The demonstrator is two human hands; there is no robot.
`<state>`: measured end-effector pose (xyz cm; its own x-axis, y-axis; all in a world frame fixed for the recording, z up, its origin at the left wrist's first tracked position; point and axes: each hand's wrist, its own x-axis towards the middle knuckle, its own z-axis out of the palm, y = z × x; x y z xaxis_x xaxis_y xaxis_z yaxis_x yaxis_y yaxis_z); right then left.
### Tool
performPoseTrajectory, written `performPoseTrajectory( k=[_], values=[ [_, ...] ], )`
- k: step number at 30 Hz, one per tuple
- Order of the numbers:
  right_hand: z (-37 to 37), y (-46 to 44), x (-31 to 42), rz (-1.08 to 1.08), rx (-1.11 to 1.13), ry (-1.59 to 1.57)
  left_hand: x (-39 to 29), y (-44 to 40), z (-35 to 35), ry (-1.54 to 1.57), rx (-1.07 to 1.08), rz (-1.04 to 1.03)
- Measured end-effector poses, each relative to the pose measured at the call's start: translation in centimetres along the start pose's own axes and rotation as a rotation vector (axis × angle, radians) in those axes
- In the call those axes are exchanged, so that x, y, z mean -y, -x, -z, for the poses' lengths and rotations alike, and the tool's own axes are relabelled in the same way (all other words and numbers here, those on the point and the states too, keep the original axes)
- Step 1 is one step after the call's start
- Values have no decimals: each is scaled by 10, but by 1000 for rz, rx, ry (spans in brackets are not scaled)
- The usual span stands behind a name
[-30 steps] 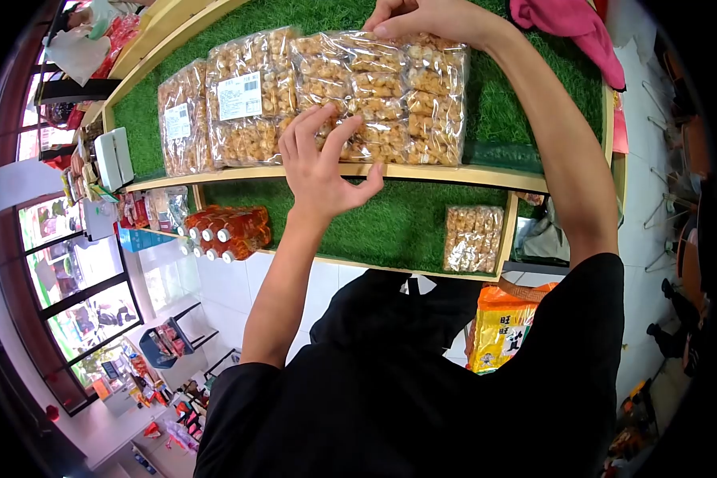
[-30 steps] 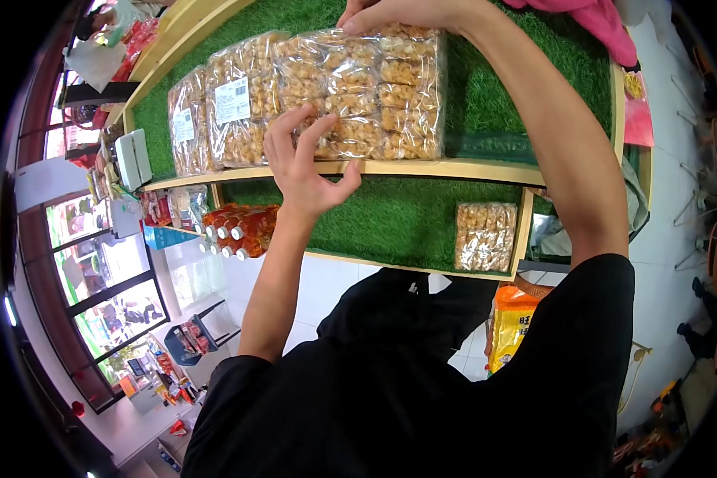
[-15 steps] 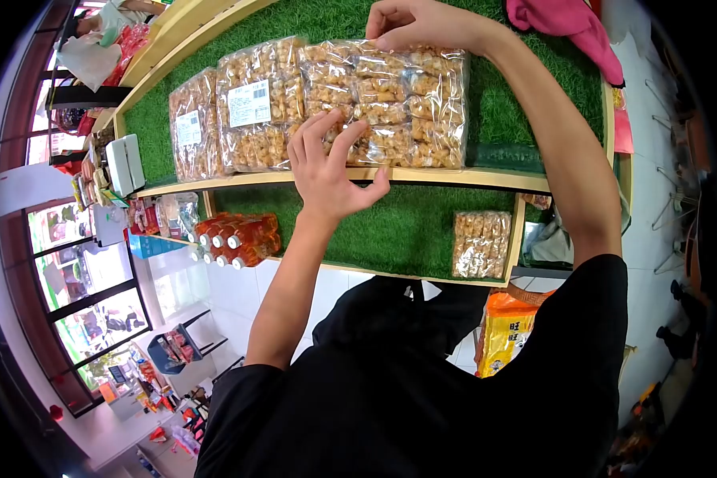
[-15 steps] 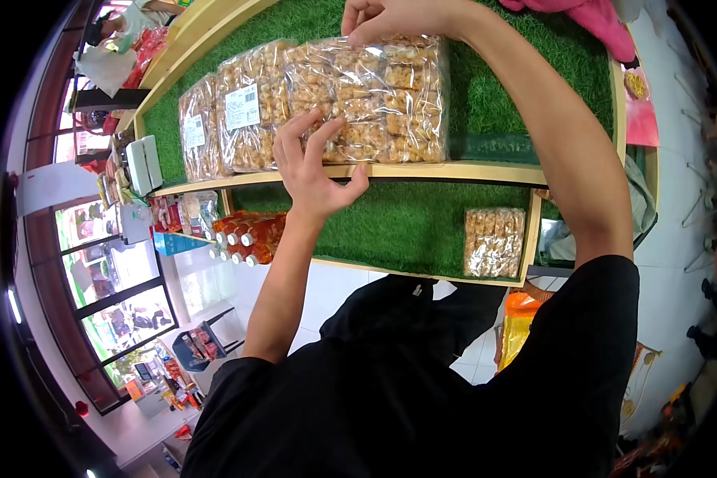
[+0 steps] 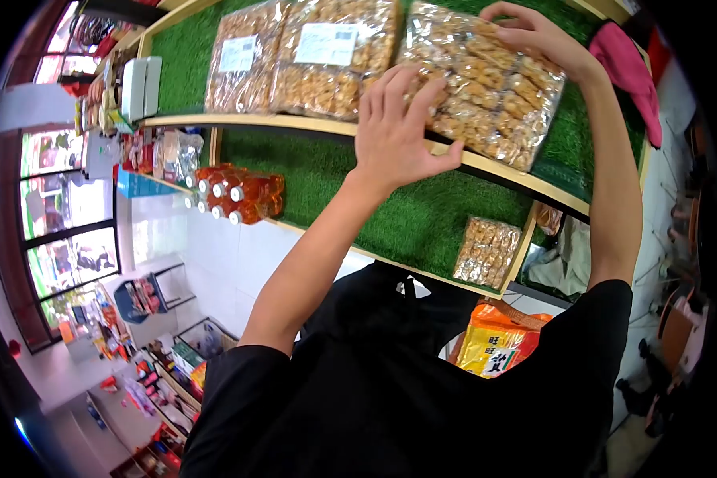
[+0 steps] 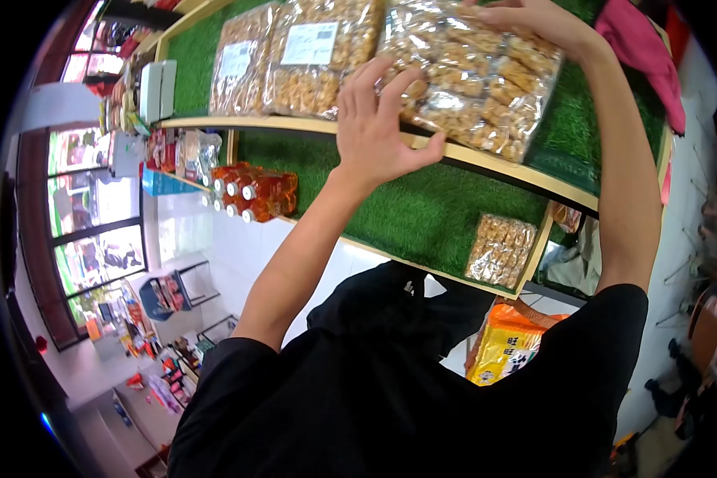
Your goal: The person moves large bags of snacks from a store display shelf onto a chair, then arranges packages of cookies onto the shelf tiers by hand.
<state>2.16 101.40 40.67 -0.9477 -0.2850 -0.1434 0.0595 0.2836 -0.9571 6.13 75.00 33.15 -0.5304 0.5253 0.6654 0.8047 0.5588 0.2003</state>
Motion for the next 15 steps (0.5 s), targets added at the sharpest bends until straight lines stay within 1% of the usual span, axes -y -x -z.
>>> performPoseTrajectory(
  k=[2, 3, 5, 6, 8, 9, 10, 12, 13, 15],
  values=[
    [7, 1, -27, 146, -9, 170, 1, 2, -2, -5, -29, 29],
    [11, 2, -31, 138, 15, 192, 1, 2, -2, 12, -26, 30],
    [17, 0, -30, 8, 93, 98, 1, -1, 1, 36, -49, 18],
    [13, -1, -31, 0, 112, 123, 2, 0, 1, 40, -71, 41],
    [3, -2, -39, 118, -111, -22, 2, 1, 4, 76, -31, 47],
    [12, -2, -41, 105, -38, 54, 2, 1, 6, 107, -45, 45],
    [11, 1, -39, 91, -115, 133, 4, 1, 8, 120, -71, 59],
    [6, 5, -36, 21, -234, 172, 4, 2, 10, 133, -23, 43],
    [4, 4, -35, 8, -255, 130, 6, 2, 10, 156, -55, 50],
    [-1, 4, -29, -9, -297, 98, 6, 5, 12, 185, -6, 68]
  ],
)
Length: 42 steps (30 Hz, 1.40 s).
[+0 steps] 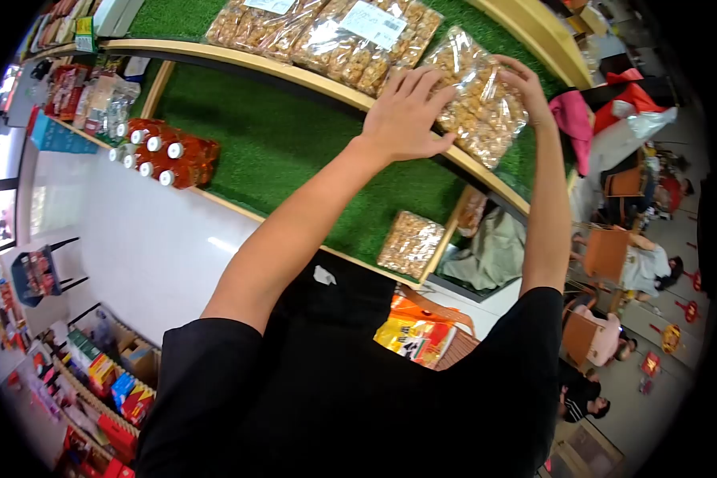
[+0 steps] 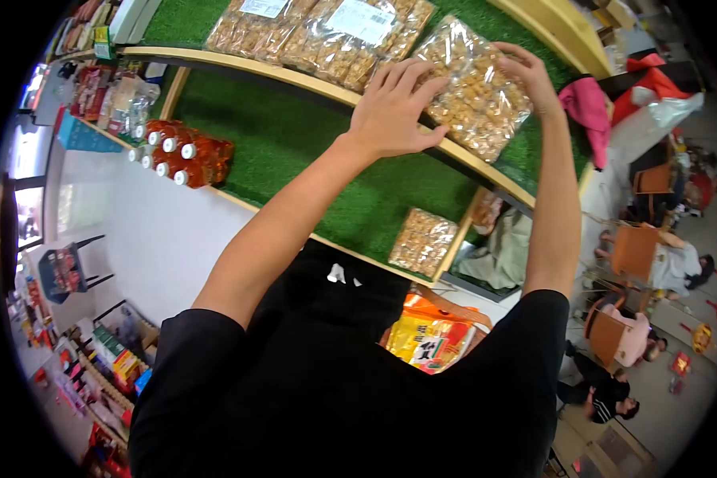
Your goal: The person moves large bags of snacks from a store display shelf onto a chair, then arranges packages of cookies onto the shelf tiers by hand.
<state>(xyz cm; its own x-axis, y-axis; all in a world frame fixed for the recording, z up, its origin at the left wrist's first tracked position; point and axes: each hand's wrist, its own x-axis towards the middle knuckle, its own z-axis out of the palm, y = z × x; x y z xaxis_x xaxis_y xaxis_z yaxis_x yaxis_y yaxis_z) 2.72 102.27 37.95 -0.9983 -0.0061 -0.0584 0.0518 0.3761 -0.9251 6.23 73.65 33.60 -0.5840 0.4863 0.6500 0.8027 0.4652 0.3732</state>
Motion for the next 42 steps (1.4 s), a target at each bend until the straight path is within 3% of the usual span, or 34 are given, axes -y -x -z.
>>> performPoseTrajectory(
  k=[5, 6, 7, 10, 12, 17, 23, 24, 25, 27, 30, 32, 33, 34, 36, 37, 39, 42],
  values=[
    [-3, 12, 29, -159, 10, 1, 0, 0, 7, 40, 34, 23],
    [-5, 17, 37, -88, -10, 193, 0, 1, 8, 48, 43, 15],
    [-7, 24, 54, -164, 4, 289, 2, 2, 9, 54, 55, 14],
    [-16, 37, 95, -254, 43, 368, 2, 1, 13, 52, 2, 14],
    [-27, 49, 114, -88, -41, 409, 0, 1, 16, 142, -35, 44],
    [-51, 91, 140, 91, -249, 607, 0, -2, 13, 113, -50, 130],
    [-99, 156, 156, 241, -677, 438, 0, 1, 23, 399, -116, 249],
    [-111, 168, 150, 332, -757, 435, -1, 5, 27, 480, -274, 259],
    [-120, 182, 135, 360, -831, 343, -3, 12, 37, 485, -272, 256],
    [-156, 215, 118, 350, -930, 205, -12, 43, 62, 965, 38, 468],
    [-224, 250, 74, 320, -912, -203, -18, 119, 76, 1089, 8, 538],
    [-269, 277, 9, 122, -935, -252, -13, 178, 70, 1060, 13, 707],
    [-286, 279, -3, 27, -842, -203, -9, 205, 62, 1046, 25, 839],
    [-301, 285, -25, -279, -764, -302, -3, 231, 52, 983, 78, 922],
    [-324, 288, -84, -481, -591, -52, 11, 280, 31, 937, 229, 1128],
    [-329, 285, -80, -589, -526, -119, 15, 295, 18, 933, 241, 1118],
    [-338, 291, -133, -623, -414, -62, 22, 323, -9, 685, 490, 1094],
    [-337, 294, -167, -691, -230, 39, 30, 334, -33, 889, 515, 1199]
  ],
)
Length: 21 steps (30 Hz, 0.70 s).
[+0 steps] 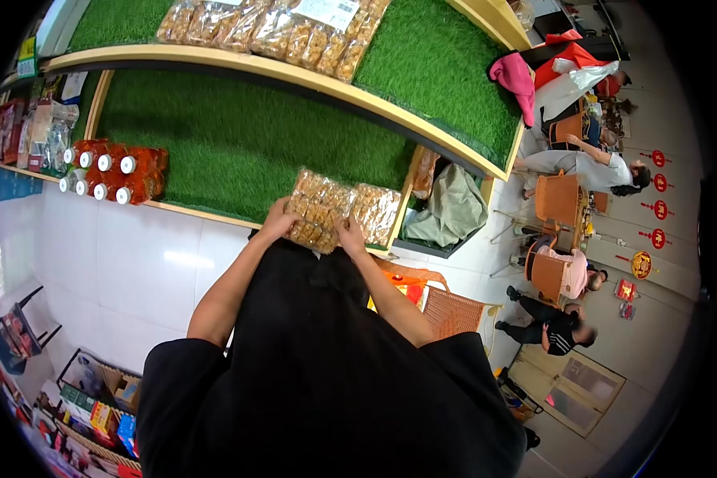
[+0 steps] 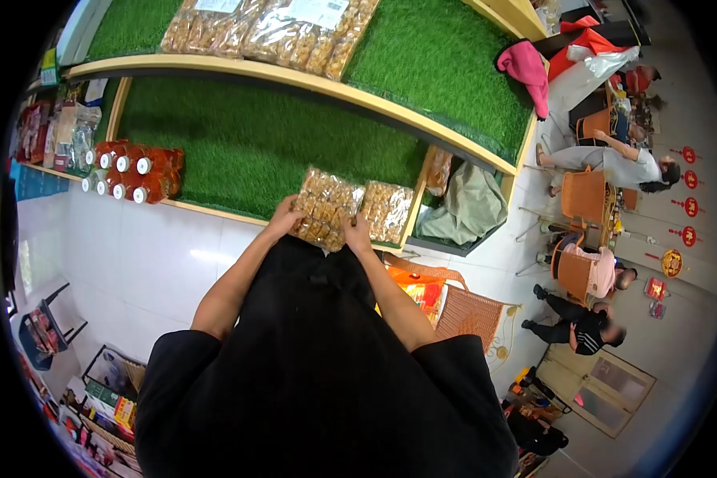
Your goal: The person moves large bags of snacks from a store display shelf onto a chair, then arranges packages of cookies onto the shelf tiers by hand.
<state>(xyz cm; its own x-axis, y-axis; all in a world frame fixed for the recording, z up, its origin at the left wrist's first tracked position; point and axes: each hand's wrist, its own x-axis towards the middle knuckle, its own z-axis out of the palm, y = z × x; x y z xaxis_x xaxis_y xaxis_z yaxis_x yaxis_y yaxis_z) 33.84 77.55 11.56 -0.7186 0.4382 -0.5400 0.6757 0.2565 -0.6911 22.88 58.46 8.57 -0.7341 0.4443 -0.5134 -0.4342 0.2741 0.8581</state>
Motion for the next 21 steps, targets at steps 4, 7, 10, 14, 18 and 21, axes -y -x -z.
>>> performPoseTrajectory(
  k=[4, 7, 10, 14, 18, 21],
  values=[
    [-5, -9, -8, 23, -74, -203, -14, -21, -11, 51, 90, 56],
    [3, -15, -20, -130, -100, -501, 9, -45, -26, 51, 204, 159],
    [14, -23, -36, -140, 243, -209, 48, -62, -53, -177, 243, 201],
    [7, -14, -29, -182, 380, -151, 50, -67, -52, -327, 357, 143],
    [-5, -8, -38, 78, 222, 16, 21, -88, -22, -230, 437, 88],
    [13, -18, 4, 114, 70, -24, 44, -133, -19, -159, 320, -13]
  ],
)
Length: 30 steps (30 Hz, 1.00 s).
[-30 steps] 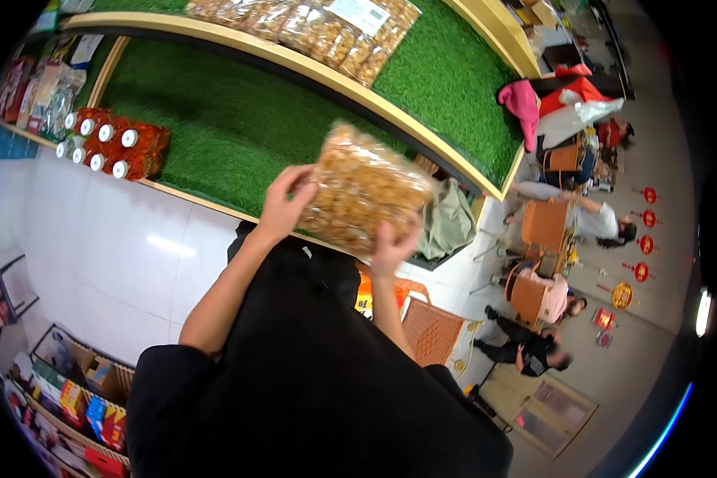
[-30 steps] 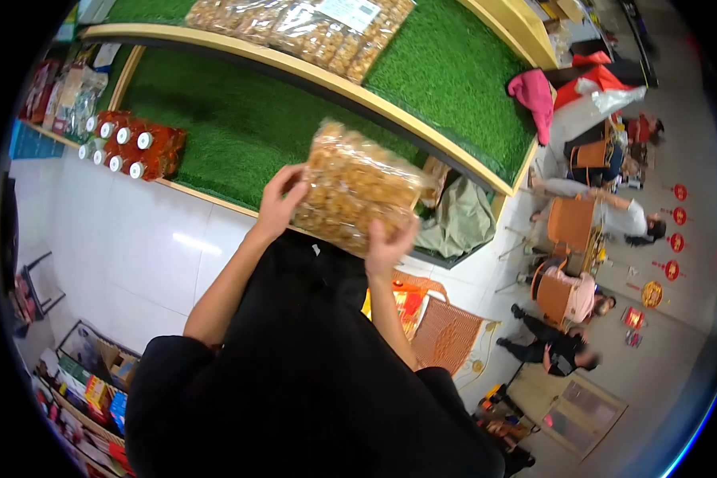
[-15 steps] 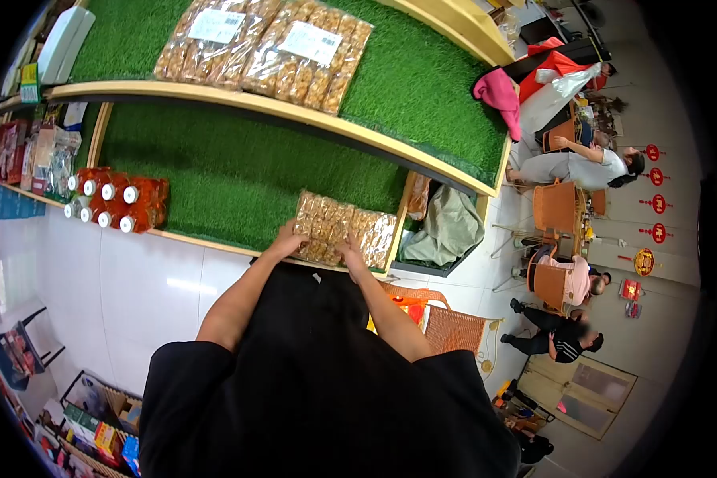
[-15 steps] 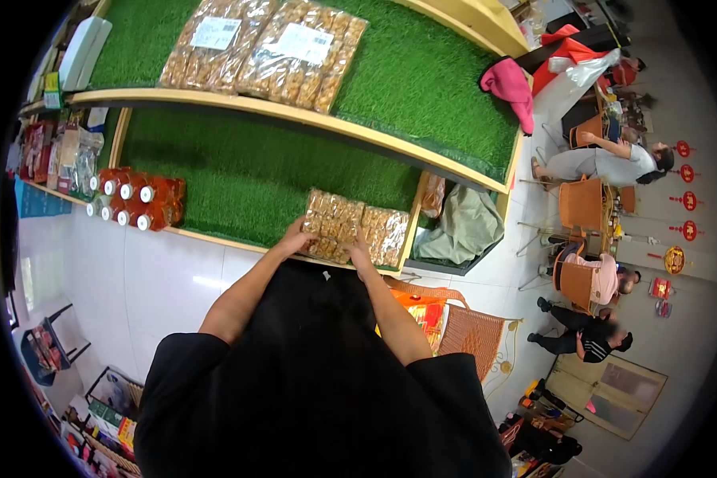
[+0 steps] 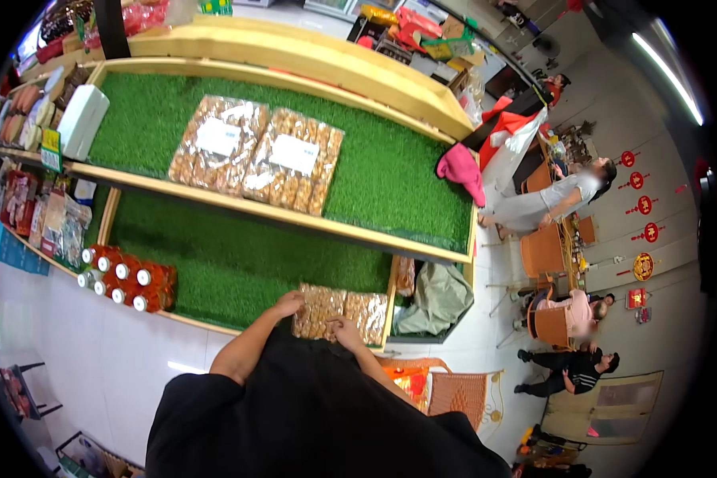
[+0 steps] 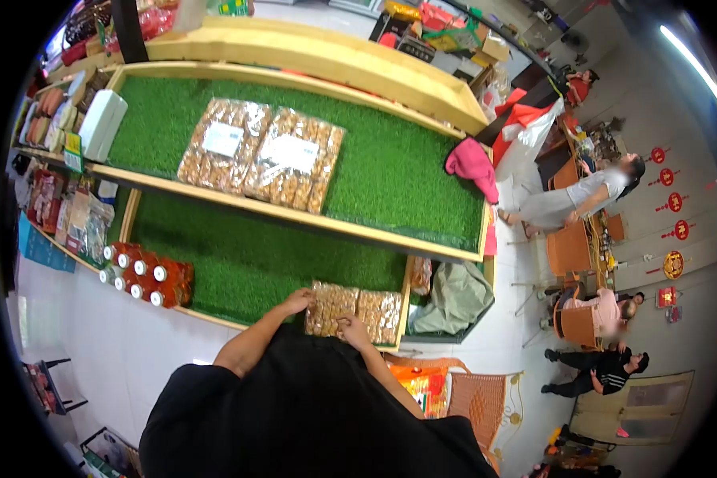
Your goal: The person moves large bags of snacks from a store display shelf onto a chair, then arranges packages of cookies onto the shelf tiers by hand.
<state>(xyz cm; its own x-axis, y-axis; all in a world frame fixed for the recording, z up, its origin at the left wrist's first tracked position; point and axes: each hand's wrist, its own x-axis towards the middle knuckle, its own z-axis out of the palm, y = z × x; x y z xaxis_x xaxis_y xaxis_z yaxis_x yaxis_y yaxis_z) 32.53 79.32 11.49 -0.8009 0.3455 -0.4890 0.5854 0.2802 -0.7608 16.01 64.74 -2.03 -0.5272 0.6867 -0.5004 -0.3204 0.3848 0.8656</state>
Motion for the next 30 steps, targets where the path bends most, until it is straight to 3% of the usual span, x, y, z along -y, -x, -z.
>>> performPoseTrajectory(
  k=[2, 5, 7, 10, 12, 14, 16, 19, 24, 28, 30],
  values=[
    [21, 6, 71, 9, -100, 26, -74, 26, 19, 115, -8, 2],
    [54, 0, 178, 405, -370, -97, -167, 65, 51, 295, -57, -9],
    [74, -6, 244, 726, -502, -127, -199, 85, 70, 473, -52, -132],
    [102, -43, 308, 843, -573, -116, -240, 119, 96, 564, -84, -299],
    [114, -77, 351, 818, -549, -21, -262, 136, 108, 578, -125, -322],
    [116, -111, 388, 720, -496, 46, -277, 149, 117, 611, -127, -489],
    [97, -145, 390, 675, -483, 51, -306, 172, 118, 611, -225, -595],
    [74, -160, 386, 509, -611, 157, -315, 173, 129, 506, -305, -518],
    [86, -163, 375, 654, -501, 26, -319, 163, 117, 492, -323, -495],
    [87, -168, 357, 614, -507, -94, -317, 160, 109, 479, -343, -542],
    [88, -171, 355, 731, -529, -140, -320, 163, 110, 528, -364, -469]
  ],
)
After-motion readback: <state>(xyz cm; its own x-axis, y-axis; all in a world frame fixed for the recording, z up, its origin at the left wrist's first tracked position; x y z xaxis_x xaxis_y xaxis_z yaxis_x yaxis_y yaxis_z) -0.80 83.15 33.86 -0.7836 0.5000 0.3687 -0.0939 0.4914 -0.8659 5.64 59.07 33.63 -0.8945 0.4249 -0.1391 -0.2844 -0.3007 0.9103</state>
